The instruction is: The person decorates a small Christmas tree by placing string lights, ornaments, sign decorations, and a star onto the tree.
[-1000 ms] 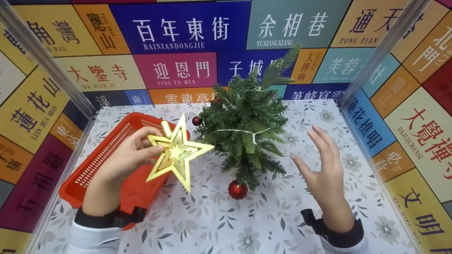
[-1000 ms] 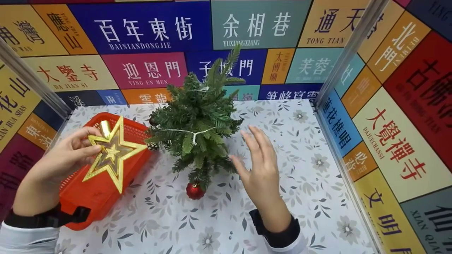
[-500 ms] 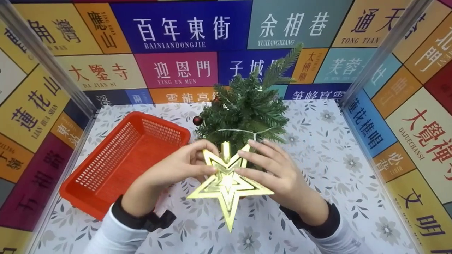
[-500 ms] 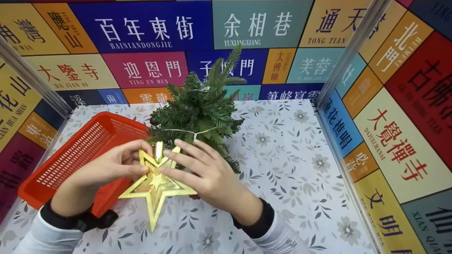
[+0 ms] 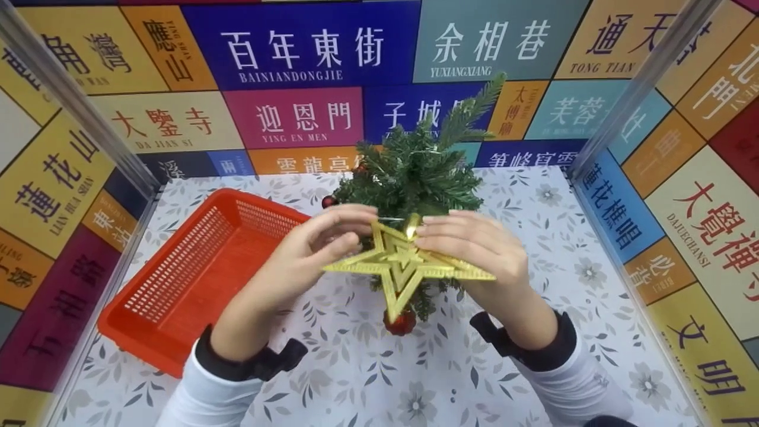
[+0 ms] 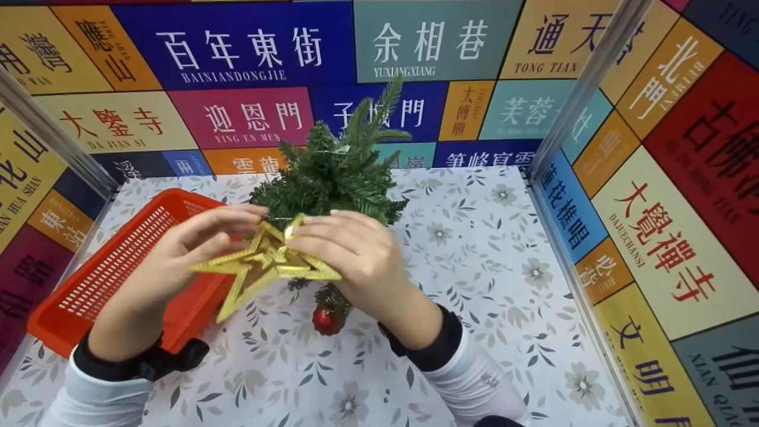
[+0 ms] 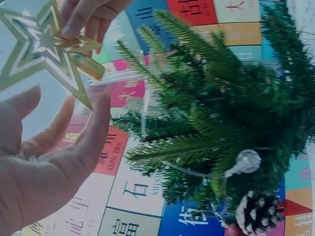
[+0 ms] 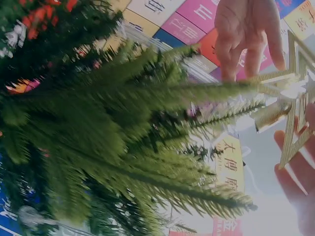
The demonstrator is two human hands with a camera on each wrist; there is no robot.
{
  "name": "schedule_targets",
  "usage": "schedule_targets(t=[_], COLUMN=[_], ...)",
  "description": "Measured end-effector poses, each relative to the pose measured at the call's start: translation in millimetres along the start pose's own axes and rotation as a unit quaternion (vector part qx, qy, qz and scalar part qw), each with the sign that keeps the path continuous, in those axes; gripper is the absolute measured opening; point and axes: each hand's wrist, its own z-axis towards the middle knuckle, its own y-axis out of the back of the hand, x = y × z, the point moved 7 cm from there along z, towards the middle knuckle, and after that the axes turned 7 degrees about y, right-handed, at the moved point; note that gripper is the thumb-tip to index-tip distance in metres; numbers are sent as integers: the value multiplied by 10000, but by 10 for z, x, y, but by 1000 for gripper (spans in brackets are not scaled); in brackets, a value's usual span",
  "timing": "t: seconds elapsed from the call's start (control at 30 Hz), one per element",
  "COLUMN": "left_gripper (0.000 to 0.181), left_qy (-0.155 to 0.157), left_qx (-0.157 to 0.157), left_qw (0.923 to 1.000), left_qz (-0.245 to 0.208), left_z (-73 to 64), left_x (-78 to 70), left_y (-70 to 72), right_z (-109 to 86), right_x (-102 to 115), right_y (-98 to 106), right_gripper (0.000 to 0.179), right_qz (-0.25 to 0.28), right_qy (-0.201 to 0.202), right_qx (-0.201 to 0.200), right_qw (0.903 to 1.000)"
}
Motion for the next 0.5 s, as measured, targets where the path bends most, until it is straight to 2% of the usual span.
schedule_targets(t=[0.07, 0.13, 0.2, 0.23, 0.3, 0.37, 0.5], left_gripper=[44, 56, 67, 72, 75, 77, 72], left_qy=[-817, -1541, -2072, -2222, -2403, -2575, -2703], left_qx=[-536, -1026, -1328, -1400, -1454, -1451, -1608], left_qw=[9941, 9791, 9648, 9610, 9581, 9552, 9492], left_qz=[463, 840, 928, 866, 562, 175, -68], left_z=[13, 37, 83, 119, 202, 284, 430], left_x=[-142, -265, -346, -368, -380, -358, -327], left_y=[50, 84, 107, 119, 153, 191, 232], right_z=[59, 124, 190, 223, 291, 347, 384], right_x=[-107, -207, -296, -338, -413, -496, -690], right_y=[30, 57, 76, 79, 82, 80, 61], right_gripper=[13, 7, 10, 15, 20, 18, 13], right_qz=[162, 264, 182, 141, -75, -376, -772], right_qy=[-359, -724, -1040, -1179, -1418, -1693, -2277], right_qx=[-172, -287, -318, -302, -231, -86, 243], right_qw=[9991, 9966, 9939, 9925, 9896, 9848, 9704])
